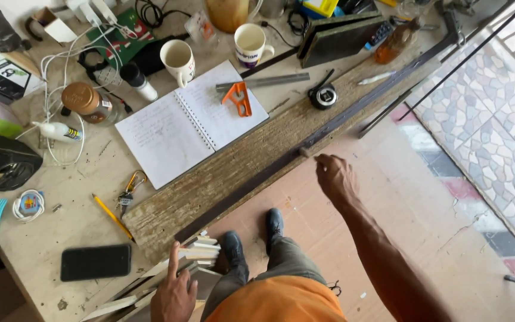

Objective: Applying a dark liquid stain or adhesive along the edge of a wooden plank using a small applicator tool on a workbench.

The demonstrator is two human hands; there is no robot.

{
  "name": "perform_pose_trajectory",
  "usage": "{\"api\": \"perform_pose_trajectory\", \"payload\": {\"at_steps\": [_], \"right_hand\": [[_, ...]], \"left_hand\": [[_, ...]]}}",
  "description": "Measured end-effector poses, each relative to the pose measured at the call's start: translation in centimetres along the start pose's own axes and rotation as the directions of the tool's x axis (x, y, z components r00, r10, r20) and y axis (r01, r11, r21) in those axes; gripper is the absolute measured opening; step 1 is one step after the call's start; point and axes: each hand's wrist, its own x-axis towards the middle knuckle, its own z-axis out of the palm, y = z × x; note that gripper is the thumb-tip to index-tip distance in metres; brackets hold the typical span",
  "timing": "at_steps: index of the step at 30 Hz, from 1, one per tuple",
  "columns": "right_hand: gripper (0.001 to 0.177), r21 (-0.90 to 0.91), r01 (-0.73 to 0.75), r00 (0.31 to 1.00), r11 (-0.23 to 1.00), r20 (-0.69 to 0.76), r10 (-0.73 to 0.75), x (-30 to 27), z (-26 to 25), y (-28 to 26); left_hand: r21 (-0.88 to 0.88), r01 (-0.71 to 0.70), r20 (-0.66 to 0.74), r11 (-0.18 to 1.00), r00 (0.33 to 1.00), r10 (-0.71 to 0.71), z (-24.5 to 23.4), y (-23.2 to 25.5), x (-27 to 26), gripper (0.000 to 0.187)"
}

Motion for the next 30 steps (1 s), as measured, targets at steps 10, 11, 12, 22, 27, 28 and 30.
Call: {"api": "perform_pose_trajectory", "payload": {"at_steps": [10, 11, 12, 22, 27, 28, 30], "right_hand": [[0.024, 0.035, 0.066, 0.997, 0.997, -0.038, -0.065, 0.8, 1.8, 2.3], [0.026, 0.092, 0.121, 0.992, 0.988, -0.033, -0.118, 1.2, 1.7, 1.8], [0.026, 0.095, 0.116, 0.993, 0.989, -0.033, -0.114, 0.3, 1.7, 1.8], [0.023, 0.043, 0.179, 0.984, 0.983, -0.010, -0.179, 1.8, 0.7, 4.0], [0.023, 0.113, 0.207, 0.978, 0.972, 0.001, -0.208, 1.0, 0.7, 3.2], [0.022, 0.086, 0.195, 0.980, 0.977, 0.034, -0.198, 0.9, 0.8, 3.6], [0.021, 0.061, 0.187, 0.978, 0.980, 0.079, -0.192, 1.6, 0.7, 4.3]], "left_hand": [[-0.022, 0.054, 0.010, 0.998, 0.998, -0.054, 0.9, 0.5, -0.7, 0.021], [-0.021, 0.038, -0.036, 0.999, 0.999, -0.038, 1.0, 0.4, -0.2, 0.022], [-0.016, 0.037, -0.035, 0.999, 0.999, -0.038, 0.9, 0.2, -0.8, 0.022], [-0.015, 0.076, 0.002, 0.997, 0.997, -0.076, -0.3, 0.6, -0.1, 0.020], [0.040, 0.035, -0.042, 0.999, 0.999, -0.033, 0.5, 0.6, -0.5, 0.023], [0.039, 0.061, 0.002, 0.997, 0.998, -0.061, 0.3, 0.6, -0.3, 0.022], [0.036, 0.095, 0.056, 0.995, 0.994, -0.097, 0.2, 0.7, -0.1, 0.022]]}}
